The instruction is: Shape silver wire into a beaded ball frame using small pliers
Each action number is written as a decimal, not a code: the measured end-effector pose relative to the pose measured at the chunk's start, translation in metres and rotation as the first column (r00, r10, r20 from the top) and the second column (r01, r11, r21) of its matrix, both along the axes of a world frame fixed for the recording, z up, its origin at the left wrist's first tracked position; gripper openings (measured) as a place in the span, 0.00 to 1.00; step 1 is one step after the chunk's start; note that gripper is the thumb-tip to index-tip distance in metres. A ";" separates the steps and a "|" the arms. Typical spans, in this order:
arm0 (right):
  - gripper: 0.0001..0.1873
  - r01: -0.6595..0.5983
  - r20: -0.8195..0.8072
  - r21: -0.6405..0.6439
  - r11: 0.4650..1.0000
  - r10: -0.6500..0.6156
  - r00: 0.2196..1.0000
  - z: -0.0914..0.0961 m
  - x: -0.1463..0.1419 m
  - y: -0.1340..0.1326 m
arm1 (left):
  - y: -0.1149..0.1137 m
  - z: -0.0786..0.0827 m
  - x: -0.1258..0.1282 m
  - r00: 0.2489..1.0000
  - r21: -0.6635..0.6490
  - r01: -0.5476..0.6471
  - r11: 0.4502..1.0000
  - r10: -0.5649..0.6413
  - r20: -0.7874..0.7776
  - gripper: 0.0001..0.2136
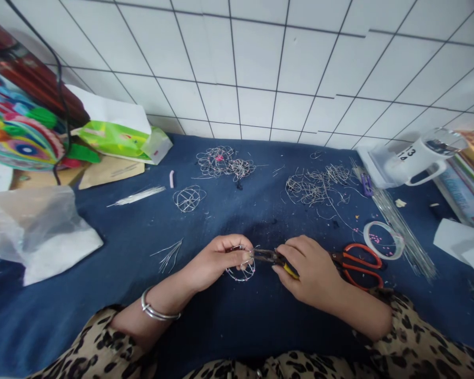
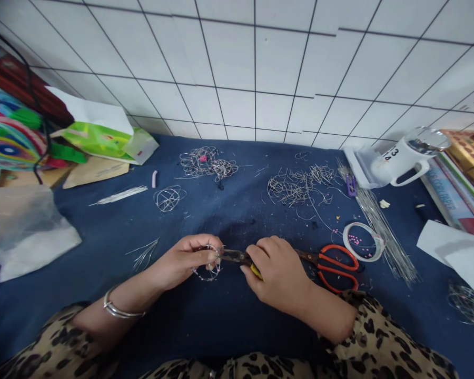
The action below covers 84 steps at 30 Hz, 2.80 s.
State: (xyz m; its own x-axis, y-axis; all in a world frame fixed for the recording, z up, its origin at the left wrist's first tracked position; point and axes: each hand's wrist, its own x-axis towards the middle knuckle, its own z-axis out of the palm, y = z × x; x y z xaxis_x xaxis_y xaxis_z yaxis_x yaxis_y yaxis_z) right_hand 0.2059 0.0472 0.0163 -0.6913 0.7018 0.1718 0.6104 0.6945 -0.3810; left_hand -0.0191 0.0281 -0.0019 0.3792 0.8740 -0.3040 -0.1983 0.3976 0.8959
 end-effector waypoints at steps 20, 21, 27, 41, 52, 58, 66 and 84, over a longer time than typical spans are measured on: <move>0.11 -0.119 -0.280 -0.365 0.923 0.013 0.960 -0.008 0.000 0.005 | 0.002 -0.001 -0.006 0.985 -0.109 0.088 0.990 -0.070 0.158 0.04; 0.11 -0.124 -0.276 -0.379 0.917 0.016 0.961 -0.007 0.000 0.006 | 0.002 -0.001 -0.007 0.985 -0.102 0.094 0.990 -0.077 0.155 0.04; 0.10 -0.136 -0.256 -0.306 0.942 0.056 0.965 -0.011 -0.001 0.005 | 0.002 -0.003 -0.008 0.979 -0.113 0.116 0.987 -0.095 0.180 0.04; 0.13 -0.060 -0.097 0.161 0.985 0.076 0.992 -0.024 -0.001 -0.002 | 0.000 -0.004 -0.007 0.953 -0.156 0.150 0.976 -0.100 0.286 0.03; 0.14 -0.105 0.015 0.296 0.950 0.105 0.994 -0.028 0.004 0.000 | 0.000 -0.002 -0.005 0.961 -0.151 0.122 0.981 -0.079 0.264 0.02; 0.15 -0.126 0.073 0.331 0.935 0.108 0.991 -0.028 0.004 0.000 | 0.000 0.001 -0.004 0.968 -0.166 0.084 0.983 -0.042 0.247 0.02; 0.17 -0.136 0.114 0.374 0.917 0.100 0.988 -0.027 0.006 0.000 | 0.001 0.000 -0.003 0.971 -0.183 0.056 0.982 -0.011 0.239 0.02; 0.11 -0.005 -0.001 0.105 0.994 0.005 1.000 -0.024 -0.001 -0.001 | 0.000 0.000 0.001 0.989 -0.136 -0.031 0.990 0.050 0.139 0.05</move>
